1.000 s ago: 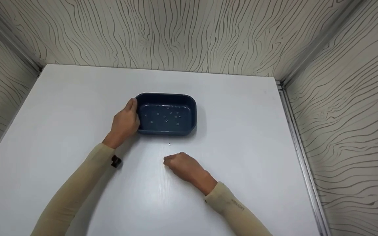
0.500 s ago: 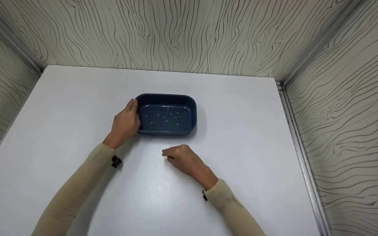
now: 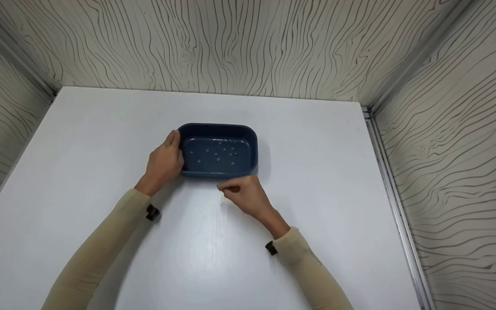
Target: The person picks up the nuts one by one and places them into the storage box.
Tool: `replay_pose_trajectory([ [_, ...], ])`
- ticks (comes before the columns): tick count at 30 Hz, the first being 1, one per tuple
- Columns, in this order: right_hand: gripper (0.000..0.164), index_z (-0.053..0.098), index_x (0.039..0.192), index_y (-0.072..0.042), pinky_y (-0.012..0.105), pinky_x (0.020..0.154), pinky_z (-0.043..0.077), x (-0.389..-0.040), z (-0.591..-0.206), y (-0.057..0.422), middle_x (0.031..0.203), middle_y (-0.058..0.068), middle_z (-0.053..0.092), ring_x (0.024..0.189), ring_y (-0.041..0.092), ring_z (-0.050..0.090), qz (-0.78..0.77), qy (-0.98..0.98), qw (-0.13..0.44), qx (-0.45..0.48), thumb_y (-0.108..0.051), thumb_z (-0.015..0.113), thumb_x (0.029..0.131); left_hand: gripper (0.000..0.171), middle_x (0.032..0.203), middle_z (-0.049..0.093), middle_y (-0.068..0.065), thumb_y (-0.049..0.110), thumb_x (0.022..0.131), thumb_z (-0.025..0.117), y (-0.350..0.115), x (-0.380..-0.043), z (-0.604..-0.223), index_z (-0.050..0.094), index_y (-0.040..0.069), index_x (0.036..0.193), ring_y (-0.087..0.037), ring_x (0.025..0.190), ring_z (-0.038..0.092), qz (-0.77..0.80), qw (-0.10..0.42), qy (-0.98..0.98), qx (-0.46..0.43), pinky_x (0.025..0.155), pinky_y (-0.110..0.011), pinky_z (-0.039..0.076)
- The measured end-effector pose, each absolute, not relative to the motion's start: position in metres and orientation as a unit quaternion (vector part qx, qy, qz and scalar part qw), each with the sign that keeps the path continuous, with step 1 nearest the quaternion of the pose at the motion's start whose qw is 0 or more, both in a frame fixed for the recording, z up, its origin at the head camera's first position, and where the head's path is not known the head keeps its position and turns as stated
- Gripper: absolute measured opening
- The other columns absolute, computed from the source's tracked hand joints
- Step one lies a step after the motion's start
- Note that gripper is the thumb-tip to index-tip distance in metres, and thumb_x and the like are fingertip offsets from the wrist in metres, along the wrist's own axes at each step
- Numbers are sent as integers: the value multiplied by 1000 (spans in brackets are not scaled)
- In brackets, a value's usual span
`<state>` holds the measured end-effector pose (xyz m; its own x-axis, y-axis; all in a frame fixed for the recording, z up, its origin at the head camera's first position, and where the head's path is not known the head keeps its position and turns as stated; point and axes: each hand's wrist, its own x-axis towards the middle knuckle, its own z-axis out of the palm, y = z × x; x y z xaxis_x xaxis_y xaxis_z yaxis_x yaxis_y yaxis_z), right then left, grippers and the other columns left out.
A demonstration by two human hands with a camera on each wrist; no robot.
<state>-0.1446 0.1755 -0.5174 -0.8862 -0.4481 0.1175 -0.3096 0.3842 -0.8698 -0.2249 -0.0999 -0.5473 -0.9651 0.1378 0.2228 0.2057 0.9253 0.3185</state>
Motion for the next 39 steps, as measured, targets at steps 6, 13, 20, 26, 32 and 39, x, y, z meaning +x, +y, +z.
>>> replay_pose_trajectory([
  [6, 22, 78, 114, 7, 34, 93, 64, -159, -510, 178, 115, 25, 78, 105, 25, 80, -669, 720, 153, -100, -1, 76, 93, 54, 155, 50, -32, 7, 104, 45, -99, -225, -547, 40, -14, 153, -41, 134, 63, -164, 99, -978, -84, 89, -46, 65],
  [13, 25, 75, 115, 11, 37, 94, 64, -174, -509, 176, 116, 23, 78, 103, 25, 80, -746, 640, 185, -25, 2, 77, 91, 55, 155, 50, -32, 7, 103, 46, -98, -225, -547, 41, -14, 153, -41, 135, 62, -166, 101, -978, -80, 94, -47, 64],
  [20, 18, 79, 110, 6, 36, 93, 64, -185, -511, 171, 107, 15, 81, 98, 24, 81, -783, 587, 204, 15, 5, 74, 92, 55, 155, 50, -31, 8, 103, 46, -99, -226, -548, 40, -14, 153, -41, 132, 64, -170, 99, -977, -80, 91, -49, 64],
  [26, 17, 80, 108, 2, 35, 93, 64, -200, -506, 166, 105, 13, 82, 98, 22, 81, -789, 575, 213, 41, 6, 72, 93, 55, 155, 51, -32, 8, 103, 46, -100, -226, -548, 41, -15, 153, -41, 131, 64, -171, 106, -976, -83, 92, -49, 64],
  [32, 21, 76, 115, 7, 36, 96, 63, -217, -498, 161, 107, 15, 81, 101, 23, 80, -779, 582, 228, 55, 6, 71, 95, 55, 155, 50, -32, 9, 104, 46, -100, -226, -547, 40, -15, 153, -42, 129, 65, -173, 105, -976, -85, 91, -50, 64],
  [39, 23, 74, 119, 10, 35, 95, 64, -240, -491, 161, 108, 14, 80, 103, 23, 80, -767, 595, 229, 71, 7, 68, 96, 55, 157, 48, -30, 10, 106, 44, -100, -225, -546, 37, -13, 155, -41, 127, 66, -169, 86, -978, -83, 87, -46, 65],
])
